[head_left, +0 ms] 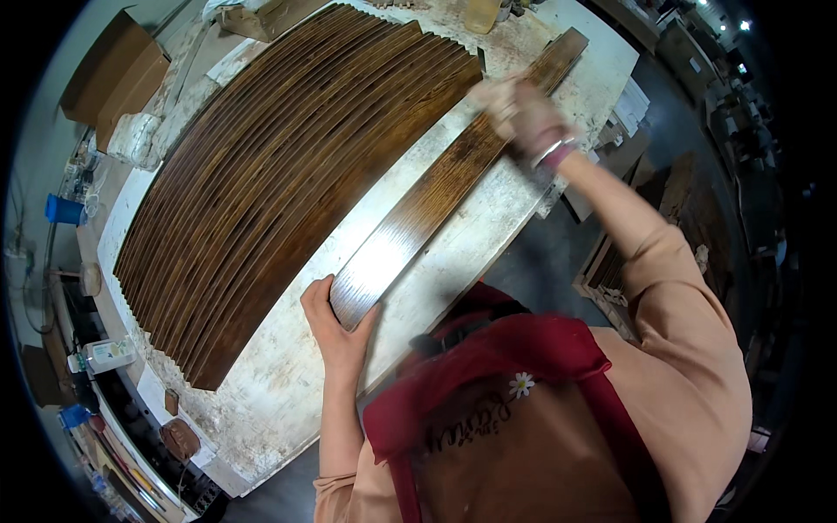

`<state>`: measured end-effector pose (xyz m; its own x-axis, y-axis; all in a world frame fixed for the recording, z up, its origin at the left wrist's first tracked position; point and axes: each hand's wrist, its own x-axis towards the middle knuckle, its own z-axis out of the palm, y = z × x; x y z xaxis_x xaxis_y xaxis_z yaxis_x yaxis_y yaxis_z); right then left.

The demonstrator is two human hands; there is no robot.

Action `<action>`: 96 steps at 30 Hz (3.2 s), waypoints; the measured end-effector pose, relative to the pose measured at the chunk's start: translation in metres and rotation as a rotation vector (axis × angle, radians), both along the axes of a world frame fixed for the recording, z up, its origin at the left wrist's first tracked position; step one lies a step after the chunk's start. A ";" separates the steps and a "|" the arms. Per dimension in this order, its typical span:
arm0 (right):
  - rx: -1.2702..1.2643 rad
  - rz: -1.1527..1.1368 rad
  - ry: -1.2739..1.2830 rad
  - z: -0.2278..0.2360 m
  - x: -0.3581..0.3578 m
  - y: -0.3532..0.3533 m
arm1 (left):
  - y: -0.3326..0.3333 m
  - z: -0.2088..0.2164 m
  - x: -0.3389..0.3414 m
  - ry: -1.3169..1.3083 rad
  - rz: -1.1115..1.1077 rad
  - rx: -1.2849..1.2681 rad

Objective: The person wipes the surface of long, dark wooden planks with a cloth. They handle the planks one at a time, wiping each side and flipping them over to continue the process on a workbench in a workshop.

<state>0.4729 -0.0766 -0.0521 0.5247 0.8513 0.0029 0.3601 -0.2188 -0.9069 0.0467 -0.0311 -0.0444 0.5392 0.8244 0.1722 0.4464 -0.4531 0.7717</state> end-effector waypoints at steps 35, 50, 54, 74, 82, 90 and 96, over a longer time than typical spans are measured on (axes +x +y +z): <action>-0.213 0.273 0.023 0.026 0.171 0.014 | -0.005 0.051 0.099 0.697 -0.087 0.111; -0.290 -0.268 0.240 0.108 0.359 -0.011 | -0.004 0.060 0.109 0.804 -0.064 0.062; -0.384 -0.577 0.031 0.060 0.448 0.018 | 0.000 0.047 0.093 0.822 -0.085 0.111; -0.333 -0.407 -0.307 0.058 0.435 -0.018 | -0.003 0.060 0.108 0.874 -0.032 -0.001; -0.394 -0.384 -0.827 -0.026 0.491 -0.101 | -0.024 0.113 0.108 0.836 0.013 0.448; 0.403 -0.670 -0.125 -0.047 0.408 -0.158 | -0.073 0.158 0.182 0.712 -0.219 -0.619; 0.049 -0.038 -0.310 -0.006 0.242 -0.134 | -0.046 0.103 0.163 0.710 -0.323 -1.112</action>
